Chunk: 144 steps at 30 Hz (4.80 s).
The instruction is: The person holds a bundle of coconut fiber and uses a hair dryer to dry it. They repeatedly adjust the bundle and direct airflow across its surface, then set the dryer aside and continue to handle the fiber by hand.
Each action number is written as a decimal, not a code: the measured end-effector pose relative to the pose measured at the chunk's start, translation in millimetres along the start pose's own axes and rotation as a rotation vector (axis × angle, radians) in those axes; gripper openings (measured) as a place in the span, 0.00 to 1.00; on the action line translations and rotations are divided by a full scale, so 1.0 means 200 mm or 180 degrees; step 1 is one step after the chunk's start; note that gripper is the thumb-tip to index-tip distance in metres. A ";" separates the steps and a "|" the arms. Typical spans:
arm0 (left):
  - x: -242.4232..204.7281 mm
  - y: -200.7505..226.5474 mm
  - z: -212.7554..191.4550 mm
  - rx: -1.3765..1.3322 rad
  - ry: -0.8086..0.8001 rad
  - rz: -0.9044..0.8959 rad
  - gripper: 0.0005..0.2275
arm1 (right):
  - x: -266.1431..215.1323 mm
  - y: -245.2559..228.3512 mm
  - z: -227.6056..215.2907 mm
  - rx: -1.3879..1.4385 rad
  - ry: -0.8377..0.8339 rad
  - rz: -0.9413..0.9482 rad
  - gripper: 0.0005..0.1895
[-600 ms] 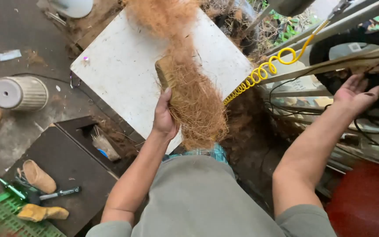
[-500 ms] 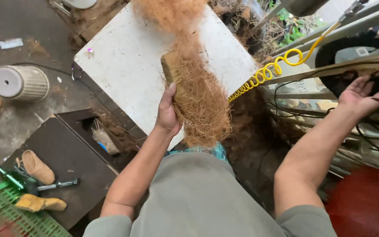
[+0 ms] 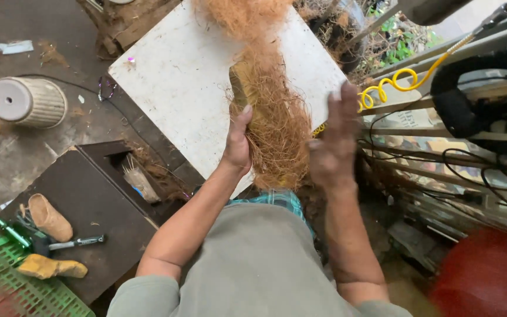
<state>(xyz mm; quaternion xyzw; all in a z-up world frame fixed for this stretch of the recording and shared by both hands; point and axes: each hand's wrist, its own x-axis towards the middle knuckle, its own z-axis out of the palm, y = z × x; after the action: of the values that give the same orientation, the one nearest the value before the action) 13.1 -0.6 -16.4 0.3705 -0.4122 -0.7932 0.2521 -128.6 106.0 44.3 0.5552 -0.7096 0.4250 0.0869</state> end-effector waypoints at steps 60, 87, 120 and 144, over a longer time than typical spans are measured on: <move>0.14 0.42 -0.36 -0.1877 -0.0626 -0.0571 0.20 | 0.24 -0.51 0.28 0.2386 -0.0058 0.1795 0.48; 0.06 0.37 -0.40 -0.2089 -0.1263 -0.0505 0.19 | 0.25 -0.37 0.41 0.3817 0.0686 0.2118 0.43; -0.03 0.60 0.04 0.0206 0.0115 0.0355 0.38 | 0.11 -0.48 0.39 0.1190 -0.0368 0.2602 0.33; 0.49 1.11 -0.44 0.2625 -0.1844 0.1597 0.28 | 0.36 -0.05 0.04 0.2867 -0.2299 0.2649 0.25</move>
<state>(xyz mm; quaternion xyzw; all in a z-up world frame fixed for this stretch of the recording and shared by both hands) 45.5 -228.8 98.7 0.0960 -0.8161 -0.5515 0.1438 -144.2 50.0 87.0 0.3262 -0.6026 0.4644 -0.5611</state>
